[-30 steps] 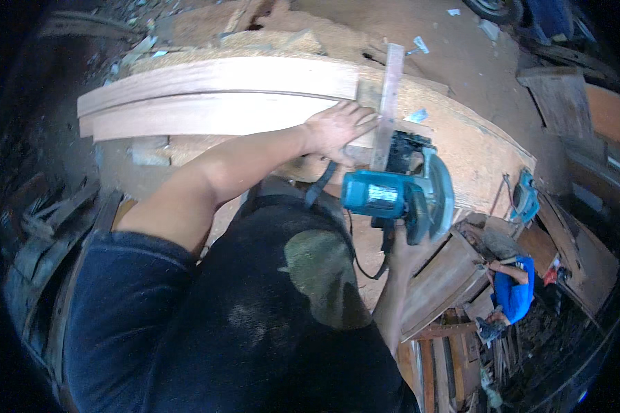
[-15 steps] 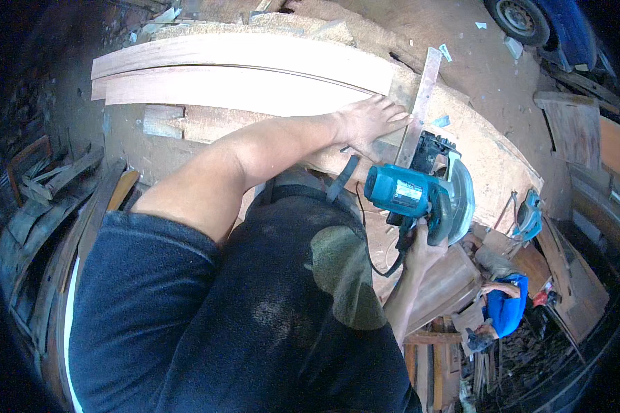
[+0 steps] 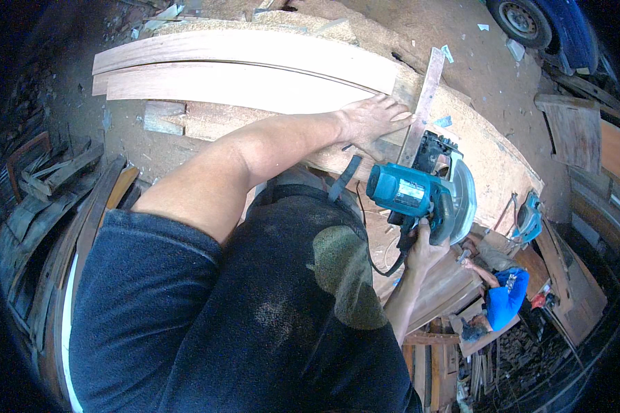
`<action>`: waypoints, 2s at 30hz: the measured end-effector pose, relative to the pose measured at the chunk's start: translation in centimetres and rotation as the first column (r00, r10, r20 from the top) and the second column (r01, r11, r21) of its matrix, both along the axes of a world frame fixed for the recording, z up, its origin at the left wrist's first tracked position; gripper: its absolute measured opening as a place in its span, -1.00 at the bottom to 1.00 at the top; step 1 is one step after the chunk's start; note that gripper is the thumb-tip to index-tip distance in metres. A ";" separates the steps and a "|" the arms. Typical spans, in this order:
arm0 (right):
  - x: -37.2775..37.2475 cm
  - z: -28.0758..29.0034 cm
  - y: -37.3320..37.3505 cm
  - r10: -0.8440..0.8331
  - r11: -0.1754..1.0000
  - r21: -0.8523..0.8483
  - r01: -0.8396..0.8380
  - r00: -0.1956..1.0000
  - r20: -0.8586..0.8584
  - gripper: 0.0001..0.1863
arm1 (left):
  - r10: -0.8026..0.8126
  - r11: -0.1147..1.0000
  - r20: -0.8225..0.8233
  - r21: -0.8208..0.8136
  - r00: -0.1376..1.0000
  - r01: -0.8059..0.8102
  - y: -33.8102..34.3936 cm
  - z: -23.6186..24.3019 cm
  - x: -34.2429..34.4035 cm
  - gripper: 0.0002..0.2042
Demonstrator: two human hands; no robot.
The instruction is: The person measures and marks wooden planks with a tape measure and pencil, then uses a circular saw to cut the planks to size. The person repeatedly measures, marks, and cuts multiple pieces of wood on a workbench.
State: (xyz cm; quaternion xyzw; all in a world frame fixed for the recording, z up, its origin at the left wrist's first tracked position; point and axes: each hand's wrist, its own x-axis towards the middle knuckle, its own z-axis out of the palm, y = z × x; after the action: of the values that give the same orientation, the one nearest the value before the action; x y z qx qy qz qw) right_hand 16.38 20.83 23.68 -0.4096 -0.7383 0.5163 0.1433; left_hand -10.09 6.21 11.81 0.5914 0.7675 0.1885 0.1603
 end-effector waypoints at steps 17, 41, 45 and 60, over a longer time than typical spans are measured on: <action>-1.1 0.9 0.9 0.002 0.995 -0.102 0.000 1.000 0.023 -0.78 | -0.004 1.000 0.010 -0.031 1.000 0.004 1.0 0.1 -0.4 0.17; -1.2 0.4 2.3 -0.006 0.989 -0.149 0.009 1.000 0.023 -0.64 | -0.053 0.997 0.010 -0.064 0.999 0.053 2.3 1.5 -0.1 0.11; -1.8 0.3 2.1 0.054 0.999 -0.009 -0.054 0.999 -0.009 -0.64 | -0.016 0.995 0.015 -0.099 1.000 0.017 1.9 1.5 0.6 0.10; -2.1 1.6 1.9 0.089 0.996 -0.003 -0.089 0.994 0.064 -0.71 | -0.045 0.991 -0.006 -0.124 0.999 0.044 1.9 0.4 2.3 0.06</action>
State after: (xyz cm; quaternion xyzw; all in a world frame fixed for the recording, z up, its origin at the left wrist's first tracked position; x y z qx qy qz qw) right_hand 14.29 22.75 25.31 -0.3930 -0.7598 0.5089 0.0962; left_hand -7.74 8.08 12.20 0.5981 0.7649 0.1343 0.1977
